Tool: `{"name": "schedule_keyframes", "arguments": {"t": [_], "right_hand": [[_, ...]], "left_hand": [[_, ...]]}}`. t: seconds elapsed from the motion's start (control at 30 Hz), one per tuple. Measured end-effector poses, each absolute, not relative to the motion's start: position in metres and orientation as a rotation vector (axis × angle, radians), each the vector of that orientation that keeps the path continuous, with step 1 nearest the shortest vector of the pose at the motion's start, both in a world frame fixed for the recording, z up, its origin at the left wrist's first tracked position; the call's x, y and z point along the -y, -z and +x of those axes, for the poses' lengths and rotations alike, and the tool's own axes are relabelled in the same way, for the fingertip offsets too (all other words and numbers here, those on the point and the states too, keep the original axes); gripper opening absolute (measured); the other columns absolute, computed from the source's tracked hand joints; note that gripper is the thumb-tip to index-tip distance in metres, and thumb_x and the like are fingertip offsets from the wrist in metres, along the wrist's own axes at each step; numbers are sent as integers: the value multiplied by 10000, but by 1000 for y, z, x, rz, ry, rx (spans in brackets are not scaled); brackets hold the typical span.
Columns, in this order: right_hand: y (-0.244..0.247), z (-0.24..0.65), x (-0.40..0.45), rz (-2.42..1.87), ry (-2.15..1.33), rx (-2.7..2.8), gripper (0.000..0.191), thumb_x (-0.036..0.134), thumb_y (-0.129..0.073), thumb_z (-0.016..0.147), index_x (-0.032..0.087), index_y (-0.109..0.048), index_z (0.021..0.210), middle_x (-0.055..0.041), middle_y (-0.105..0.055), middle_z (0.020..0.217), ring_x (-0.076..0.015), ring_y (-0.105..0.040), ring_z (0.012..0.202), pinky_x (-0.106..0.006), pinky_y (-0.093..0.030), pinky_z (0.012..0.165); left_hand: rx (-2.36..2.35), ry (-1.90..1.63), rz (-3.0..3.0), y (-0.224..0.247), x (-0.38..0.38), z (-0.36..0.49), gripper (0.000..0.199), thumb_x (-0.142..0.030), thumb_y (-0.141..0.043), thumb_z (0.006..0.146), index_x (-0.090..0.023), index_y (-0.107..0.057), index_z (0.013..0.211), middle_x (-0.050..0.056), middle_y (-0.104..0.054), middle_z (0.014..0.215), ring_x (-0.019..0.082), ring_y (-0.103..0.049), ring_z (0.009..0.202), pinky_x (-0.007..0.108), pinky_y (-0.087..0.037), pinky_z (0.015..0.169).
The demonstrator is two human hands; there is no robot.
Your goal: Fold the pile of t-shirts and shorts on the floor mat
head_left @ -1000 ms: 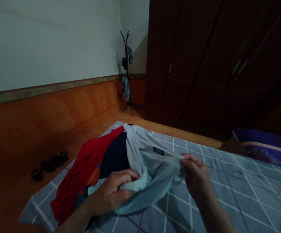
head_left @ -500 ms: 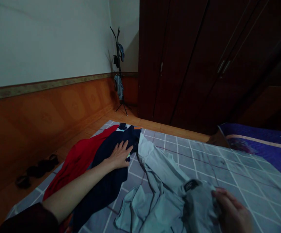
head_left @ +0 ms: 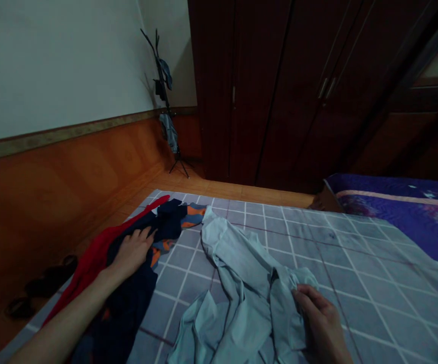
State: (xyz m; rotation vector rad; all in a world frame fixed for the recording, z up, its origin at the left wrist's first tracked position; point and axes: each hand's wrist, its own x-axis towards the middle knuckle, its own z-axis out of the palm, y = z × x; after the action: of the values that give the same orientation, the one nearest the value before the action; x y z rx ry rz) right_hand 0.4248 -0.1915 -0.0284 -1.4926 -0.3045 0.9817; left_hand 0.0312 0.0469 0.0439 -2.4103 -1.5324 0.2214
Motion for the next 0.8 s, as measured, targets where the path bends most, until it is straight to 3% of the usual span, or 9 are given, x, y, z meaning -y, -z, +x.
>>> {"name": "schedule_keyframes", "arguments": {"t": [0.17,0.27,0.4,0.5,0.63,0.8], "right_hand": [[22,422,191,-1521,-940,338,344,441,-762,558,176,-613,719,43,-542,541,-111,-467,463,-209,-350,429],[15,420,190,-1535,-907,351,312,414,-751,540,170,-619,683,39,-540,535,-110,-464,464,-212,-350,437],[12,418,189,-1548,-894,375,284,399,-734,540,166,-619,656,35,-532,522,-113,-461,459,-213,-343,433],[10,417,189,-1533,-893,380,272,397,-727,552,170,-617,655,33,-537,520,-114,-457,445,-216,-335,420],[6,414,189,-1524,-874,400,260,391,-727,554,172,-620,642,36,-528,494,-109,-449,424,-210,-321,406],[8,415,189,-1559,-852,431,274,424,-703,594,171,-615,650,34,-520,484,-113,-453,430,-212,-323,412]], "left_hand": [[1418,21,-2492,-35,-33,45,550,-97,-453,787,-154,-509,1331,162,-434,1413,327,-402,1265,502,-365,1006],[1204,275,-2724,-44,-15,79,505,-166,-431,835,-164,-486,1337,134,-463,1388,285,-411,1273,454,-334,1059],[990,48,-3144,-36,-11,131,498,-146,-406,844,-240,-469,1329,50,-571,1275,188,-545,1150,314,-427,987],[1164,-60,-3087,-23,-39,153,535,-131,-471,788,-210,-476,1317,85,-523,1338,230,-498,1216,347,-416,1000],[1346,57,-2951,-14,-77,172,512,-146,-467,793,-98,-467,1303,196,-452,1373,310,-492,1206,445,-427,971],[1272,275,-2996,7,-69,194,393,-295,-435,906,-124,-541,1244,126,-524,1322,245,-470,1223,370,-345,1066]]}}
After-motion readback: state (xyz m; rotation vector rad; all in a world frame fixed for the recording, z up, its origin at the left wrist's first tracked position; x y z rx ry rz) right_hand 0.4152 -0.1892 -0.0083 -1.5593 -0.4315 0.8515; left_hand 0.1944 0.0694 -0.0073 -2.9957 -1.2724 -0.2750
